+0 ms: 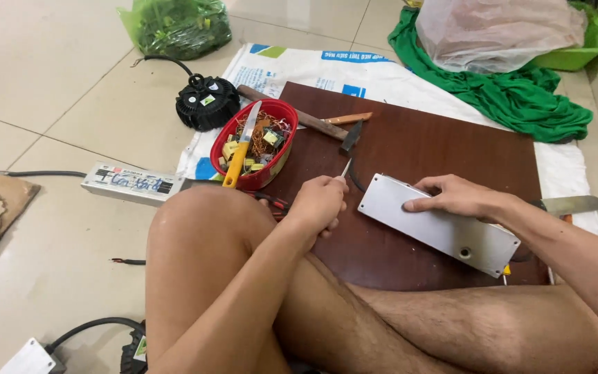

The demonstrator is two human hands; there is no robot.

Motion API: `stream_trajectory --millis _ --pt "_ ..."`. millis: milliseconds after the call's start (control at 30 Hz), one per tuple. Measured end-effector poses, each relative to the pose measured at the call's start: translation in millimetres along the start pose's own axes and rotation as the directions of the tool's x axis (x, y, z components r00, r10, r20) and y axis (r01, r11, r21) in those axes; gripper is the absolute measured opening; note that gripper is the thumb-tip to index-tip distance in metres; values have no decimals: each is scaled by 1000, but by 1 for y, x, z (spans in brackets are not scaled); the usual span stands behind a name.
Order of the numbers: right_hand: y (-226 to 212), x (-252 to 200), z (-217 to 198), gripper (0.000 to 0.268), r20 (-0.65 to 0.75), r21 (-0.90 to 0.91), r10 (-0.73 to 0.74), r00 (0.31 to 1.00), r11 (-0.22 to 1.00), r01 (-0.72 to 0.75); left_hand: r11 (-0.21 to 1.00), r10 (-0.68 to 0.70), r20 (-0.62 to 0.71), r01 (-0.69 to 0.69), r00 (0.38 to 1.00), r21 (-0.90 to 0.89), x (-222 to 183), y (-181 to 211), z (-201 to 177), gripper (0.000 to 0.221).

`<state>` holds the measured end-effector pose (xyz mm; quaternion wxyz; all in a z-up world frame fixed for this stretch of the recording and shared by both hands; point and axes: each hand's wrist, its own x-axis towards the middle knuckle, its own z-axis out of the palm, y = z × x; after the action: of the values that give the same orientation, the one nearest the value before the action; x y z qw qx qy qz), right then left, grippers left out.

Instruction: The person is unscrewing a metal casing of an electronic device using a screwdriver and pliers while sitting on the floor.

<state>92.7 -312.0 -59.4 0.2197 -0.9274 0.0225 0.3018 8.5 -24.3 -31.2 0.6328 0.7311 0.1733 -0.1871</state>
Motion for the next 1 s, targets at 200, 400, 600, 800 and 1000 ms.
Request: stream_trajectory --millis 200,400,600,800,1000 --pt "16 18 13 90 -111 -248 -24 993 969 -4 998 25 -13 -24 1000 57 10 -8 4 40" --pt "-59 -70 31 94 -209 -523 -227 951 848 87 989 36 -27 -32 999 143 6 -8 5 43" --pt "8 -11 47 119 -247 -656 -150 957 753 -52 909 70 31 -77 997 409 -5 1 -1 57" --pt "1 -16 32 114 -199 -580 -109 974 814 -27 847 67 93 -106 993 521 -40 16 -3 56" --pt "-9 -16 11 111 -13 -378 -108 994 921 95 829 46 112 -100 993 550 -43 17 0 57"
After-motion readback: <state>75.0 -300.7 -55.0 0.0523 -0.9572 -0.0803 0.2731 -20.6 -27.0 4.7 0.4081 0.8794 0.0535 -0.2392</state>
